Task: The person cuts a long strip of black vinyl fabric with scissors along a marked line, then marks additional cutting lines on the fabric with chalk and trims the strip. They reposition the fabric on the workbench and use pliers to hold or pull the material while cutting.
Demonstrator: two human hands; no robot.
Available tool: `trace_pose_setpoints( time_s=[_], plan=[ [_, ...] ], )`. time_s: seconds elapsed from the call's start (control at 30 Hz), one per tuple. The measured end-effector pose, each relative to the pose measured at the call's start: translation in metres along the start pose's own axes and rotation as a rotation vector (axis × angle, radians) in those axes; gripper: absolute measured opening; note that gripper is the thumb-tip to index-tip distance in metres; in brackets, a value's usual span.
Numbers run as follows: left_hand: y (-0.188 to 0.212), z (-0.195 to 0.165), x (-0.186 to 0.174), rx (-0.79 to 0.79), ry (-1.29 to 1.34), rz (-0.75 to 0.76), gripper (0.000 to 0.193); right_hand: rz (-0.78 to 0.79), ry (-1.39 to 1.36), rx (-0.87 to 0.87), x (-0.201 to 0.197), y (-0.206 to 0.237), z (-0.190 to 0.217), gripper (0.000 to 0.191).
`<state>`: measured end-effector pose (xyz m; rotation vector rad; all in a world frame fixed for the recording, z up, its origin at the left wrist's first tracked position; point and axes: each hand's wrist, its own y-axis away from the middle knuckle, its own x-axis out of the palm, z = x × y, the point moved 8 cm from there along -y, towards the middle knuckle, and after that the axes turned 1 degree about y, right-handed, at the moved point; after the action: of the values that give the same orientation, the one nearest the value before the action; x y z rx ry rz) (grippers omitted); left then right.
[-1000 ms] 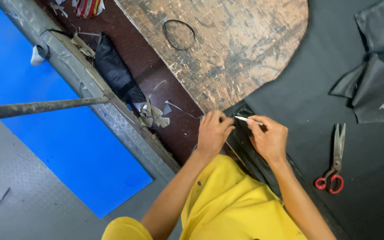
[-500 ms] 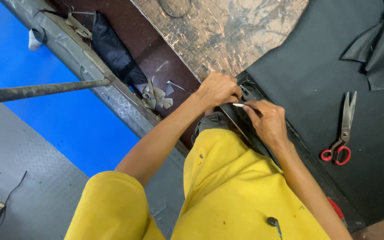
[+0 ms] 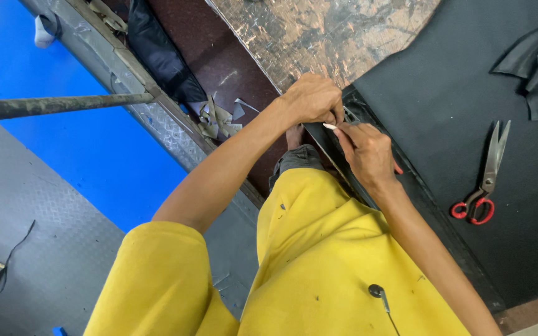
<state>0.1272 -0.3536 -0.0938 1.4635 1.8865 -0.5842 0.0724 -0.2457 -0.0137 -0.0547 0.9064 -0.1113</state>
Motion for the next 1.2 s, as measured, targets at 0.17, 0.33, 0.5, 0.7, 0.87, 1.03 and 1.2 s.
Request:
trace_pose_setpoints(
  time_s=[0.17,0.33,0.5,0.7,0.87,1.03,1.2],
  plan=[
    [0.001,0.002,0.000,-0.016,0.000,0.035,0.020,0.054,0.037,0.006,0.003,0.001,-0.001,0.011],
    [0.002,-0.001,-0.003,-0.001,0.016,0.018,0.020,0.013,0.019,-0.012,-0.001,0.002,0.000,0.010],
    [0.001,-0.002,-0.002,-0.004,0.002,0.042,0.018,0.053,0.053,-0.027,0.002,0.004,-0.003,0.010],
    [0.001,-0.006,-0.003,0.009,-0.016,0.023,0.020,0.050,0.016,-0.054,-0.006,0.003,-0.002,0.010],
    [0.003,-0.027,0.002,0.081,-0.102,0.020,0.014,0.112,-0.047,0.070,-0.019,0.011,-0.010,0.010],
    [0.010,-0.049,0.013,0.165,-0.276,0.098,0.017,0.070,-0.075,0.084,-0.033,0.020,-0.012,0.017],
    [0.009,-0.049,0.018,0.196,-0.325,0.192,0.023,0.073,-0.104,0.073,-0.031,0.022,-0.013,0.019]
  ],
)
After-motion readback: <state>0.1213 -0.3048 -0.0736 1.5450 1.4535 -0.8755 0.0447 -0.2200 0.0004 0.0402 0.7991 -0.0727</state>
